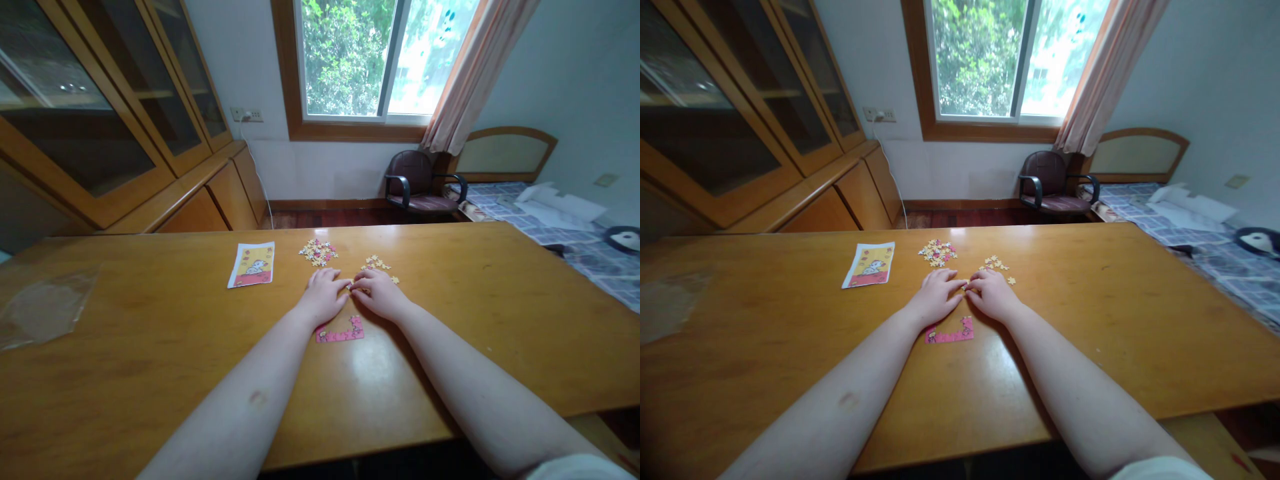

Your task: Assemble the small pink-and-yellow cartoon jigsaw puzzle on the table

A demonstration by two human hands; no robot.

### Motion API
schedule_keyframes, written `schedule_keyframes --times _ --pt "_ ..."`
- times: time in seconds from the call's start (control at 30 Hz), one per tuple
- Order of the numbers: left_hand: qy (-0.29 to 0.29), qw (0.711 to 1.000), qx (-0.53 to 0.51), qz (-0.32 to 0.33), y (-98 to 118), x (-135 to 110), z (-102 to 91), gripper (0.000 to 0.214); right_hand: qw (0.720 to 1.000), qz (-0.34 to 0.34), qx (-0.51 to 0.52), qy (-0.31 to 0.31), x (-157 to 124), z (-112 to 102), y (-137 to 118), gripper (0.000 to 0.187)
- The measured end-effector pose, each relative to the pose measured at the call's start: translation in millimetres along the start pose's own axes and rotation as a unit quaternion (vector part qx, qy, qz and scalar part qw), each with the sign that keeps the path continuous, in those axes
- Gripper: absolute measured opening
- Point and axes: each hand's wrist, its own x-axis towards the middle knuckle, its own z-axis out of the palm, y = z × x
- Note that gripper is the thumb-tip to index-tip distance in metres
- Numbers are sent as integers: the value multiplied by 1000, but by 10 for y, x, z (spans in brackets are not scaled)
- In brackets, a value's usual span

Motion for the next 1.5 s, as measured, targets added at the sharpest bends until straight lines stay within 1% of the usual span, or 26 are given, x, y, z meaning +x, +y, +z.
schedule_keyframes --times 0.2,0.37,0.47,0.57,0.7,0.77,0.87,0.93,1.0,1.1,1.2,1.27,1.4,1.5 --pt "0 1000 -10 -2 18 -1 -19 35 1000 4 14 -22 9 -23 -42 16" --pt "-3 1000 -6 -2 23 -2 -18 35 999 0 -28 -40 16 -83 -106 19" --pt "-4 1000 -1 -1 22 -2 -22 36 999 0 -30 -45 16 -96 -115 18" --pt "-7 1000 -1 -2 21 -4 -28 36 999 8 -19 -38 14 -105 -96 16" --pt "-15 1000 -6 -8 24 -1 -29 37 999 40 -28 1 8 -122 -54 17" --pt "-15 1000 -9 -10 24 1 -27 37 999 37 -32 -3 3 -117 -45 17" --pt "-13 1000 -13 -10 25 2 -26 37 999 26 -35 -25 0 -103 -42 16" --pt "-14 1000 -15 -11 26 1 -30 37 999 28 -38 -22 0 -120 -25 16" --pt "-15 1000 -19 -12 27 2 -32 37 998 46 -43 -1 -3 -183 23 17" --pt "-15 1000 -22 -14 25 6 -30 37 991 117 -64 30 -21 -344 144 19" --pt "-14 999 -24 -17 24 11 -25 36 973 201 -108 23 -51 -500 263 21" --pt "-14 999 -25 -18 26 14 -28 36 963 238 -130 4 -66 -557 313 22" --pt "-7 999 -29 -16 34 14 -44 35 954 260 -145 -34 -77 -562 350 22" --pt "-5 999 -29 -18 38 13 -54 33 952 264 -152 -40 -82 -537 370 22"
